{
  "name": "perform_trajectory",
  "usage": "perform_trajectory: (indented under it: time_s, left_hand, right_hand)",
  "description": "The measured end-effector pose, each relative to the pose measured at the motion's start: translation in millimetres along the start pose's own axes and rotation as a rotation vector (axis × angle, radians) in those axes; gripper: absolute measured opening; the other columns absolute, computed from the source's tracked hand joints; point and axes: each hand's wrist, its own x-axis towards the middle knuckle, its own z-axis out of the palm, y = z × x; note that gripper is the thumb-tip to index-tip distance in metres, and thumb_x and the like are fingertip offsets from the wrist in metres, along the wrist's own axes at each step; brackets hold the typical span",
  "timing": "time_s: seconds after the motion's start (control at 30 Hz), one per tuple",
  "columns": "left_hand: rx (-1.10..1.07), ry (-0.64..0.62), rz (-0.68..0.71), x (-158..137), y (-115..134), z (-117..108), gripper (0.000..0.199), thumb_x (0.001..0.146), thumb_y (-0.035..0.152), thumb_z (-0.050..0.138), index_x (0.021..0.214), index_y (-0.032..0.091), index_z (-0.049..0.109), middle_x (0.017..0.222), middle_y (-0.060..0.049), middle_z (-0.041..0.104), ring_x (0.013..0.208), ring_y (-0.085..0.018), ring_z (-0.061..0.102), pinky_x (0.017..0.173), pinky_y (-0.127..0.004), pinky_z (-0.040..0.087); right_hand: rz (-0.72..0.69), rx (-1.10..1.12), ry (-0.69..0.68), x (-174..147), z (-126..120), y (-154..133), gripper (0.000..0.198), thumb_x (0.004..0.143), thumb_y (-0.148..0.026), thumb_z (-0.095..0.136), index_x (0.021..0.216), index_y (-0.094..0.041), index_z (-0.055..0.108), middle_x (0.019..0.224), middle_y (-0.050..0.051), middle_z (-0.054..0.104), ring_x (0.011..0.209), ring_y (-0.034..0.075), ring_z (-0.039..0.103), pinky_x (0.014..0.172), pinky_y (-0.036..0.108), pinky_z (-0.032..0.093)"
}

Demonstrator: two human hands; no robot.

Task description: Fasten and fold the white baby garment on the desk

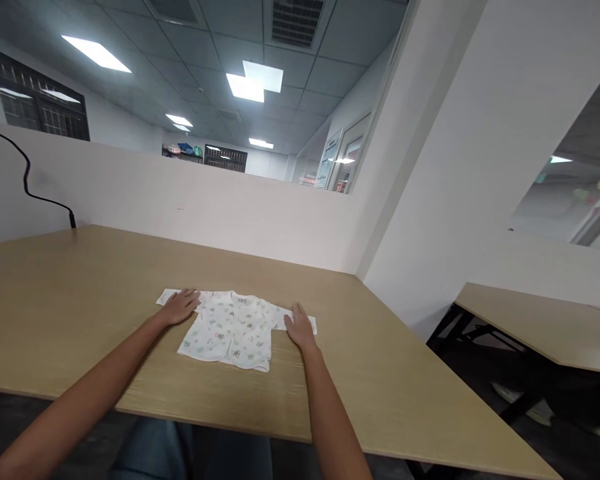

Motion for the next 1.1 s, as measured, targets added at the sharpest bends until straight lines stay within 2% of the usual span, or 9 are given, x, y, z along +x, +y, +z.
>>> perform_trajectory:
  time_s: [0.07, 0.13, 0.23, 0.3, 0.53, 0.67, 0.83, 0.97, 1.1]
  left_hand:
    - [-0.062, 0.022, 0.082, -2.0, 10.4, 1.1, 0.067, 0.103, 0.051, 0.021, 0.155, 0.017, 0.047, 0.167, -0.010, 0.033, 0.156, -0.024, 0.025, 0.127, -0.043, 0.020]
    - [-0.103, 0.006, 0.125, -4.2, 23.6, 3.0, 0.070, 0.103, 0.054, 0.021, 0.158, 0.016, 0.043, 0.168, -0.009, 0.031, 0.157, -0.022, 0.024, 0.128, -0.037, 0.019]
    - [-0.105, -0.069, 0.107, -6.0, 36.7, 6.2, 0.073, 0.102, 0.056, 0.019, 0.162, 0.018, 0.034, 0.170, -0.007, 0.023, 0.158, -0.024, 0.019, 0.128, -0.041, 0.016]
    - [-0.086, -0.114, 0.076, -5.4, 34.4, 7.2, 0.074, 0.102, 0.058, 0.016, 0.164, 0.020, 0.029, 0.171, -0.007, 0.019, 0.159, -0.026, 0.016, 0.128, -0.047, 0.015]
    - [0.043, -0.122, -0.122, 0.4, -10.1, 0.2, 0.071, 0.102, 0.058, 0.017, 0.162, 0.025, 0.035, 0.170, -0.009, 0.020, 0.158, -0.037, 0.014, 0.124, -0.064, 0.012]
    - [0.001, -0.084, -0.042, -1.1, 3.6, 1.9, 0.073, 0.103, 0.057, 0.012, 0.162, 0.021, 0.036, 0.170, -0.011, 0.023, 0.159, -0.034, 0.012, 0.125, -0.062, 0.007]
    - [-0.100, -0.130, 0.077, -3.4, 24.9, 9.7, 0.077, 0.101, 0.064, 0.012, 0.165, 0.023, 0.026, 0.171, -0.006, 0.017, 0.160, -0.029, 0.010, 0.127, -0.056, 0.006]
    - [-0.066, -0.135, -0.011, -1.1, -1.5, 9.0, 0.072, 0.102, 0.061, 0.013, 0.163, 0.028, 0.032, 0.170, -0.005, 0.020, 0.159, -0.032, 0.012, 0.125, -0.061, 0.008]
    - [0.020, -0.073, -0.114, 0.4, -26.6, 6.3, 0.074, 0.102, 0.061, 0.016, 0.161, 0.023, 0.037, 0.170, -0.009, 0.022, 0.158, -0.035, 0.014, 0.126, -0.060, 0.010]
  right_hand:
    - [-0.078, 0.114, 0.023, -3.1, 4.3, -9.5, 0.072, 0.098, -0.041, 0.042, 0.161, -0.009, 0.033, 0.169, 0.012, 0.026, 0.157, 0.022, 0.026, 0.128, 0.035, 0.019]
    - [-0.122, 0.156, -0.061, -7.3, 9.5, -20.6, 0.071, 0.099, -0.046, 0.040, 0.162, -0.012, 0.033, 0.169, 0.010, 0.027, 0.156, 0.021, 0.027, 0.128, 0.036, 0.018]
    - [-0.091, 0.033, -0.272, -12.0, 14.8, -32.2, 0.070, 0.101, -0.050, 0.038, 0.162, -0.016, 0.034, 0.170, 0.010, 0.023, 0.159, 0.023, 0.019, 0.129, 0.041, 0.010]
    - [-0.041, -0.068, -0.340, -12.2, 14.5, -32.6, 0.069, 0.104, -0.051, 0.032, 0.163, -0.017, 0.031, 0.171, 0.010, 0.017, 0.160, 0.024, 0.010, 0.129, 0.046, 0.004]
    - [0.160, -0.236, -0.210, -6.7, 0.3, -10.0, 0.067, 0.105, -0.049, 0.027, 0.162, -0.014, 0.033, 0.171, 0.015, 0.018, 0.160, 0.029, 0.012, 0.127, 0.053, 0.006]
    - [0.071, -0.204, -0.156, -10.3, 7.7, -25.5, 0.074, 0.104, -0.050, 0.029, 0.163, -0.006, 0.026, 0.171, 0.018, 0.013, 0.160, 0.029, 0.007, 0.128, 0.047, 0.005]
    - [-0.042, -0.105, -0.284, -14.5, 21.7, -43.4, 0.081, 0.103, -0.057, 0.030, 0.164, -0.004, 0.021, 0.171, 0.017, 0.013, 0.160, 0.029, 0.007, 0.129, 0.042, 0.006]
    - [0.072, -0.209, -0.283, -12.0, 11.7, -21.4, 0.078, 0.105, -0.053, 0.026, 0.162, -0.001, 0.024, 0.171, 0.019, 0.015, 0.160, 0.030, 0.009, 0.129, 0.046, 0.008]
    - [0.155, -0.238, -0.148, -7.0, -1.2, 1.0, 0.069, 0.103, -0.048, 0.031, 0.157, -0.006, 0.038, 0.167, 0.018, 0.029, 0.158, 0.031, 0.021, 0.128, 0.048, 0.014]
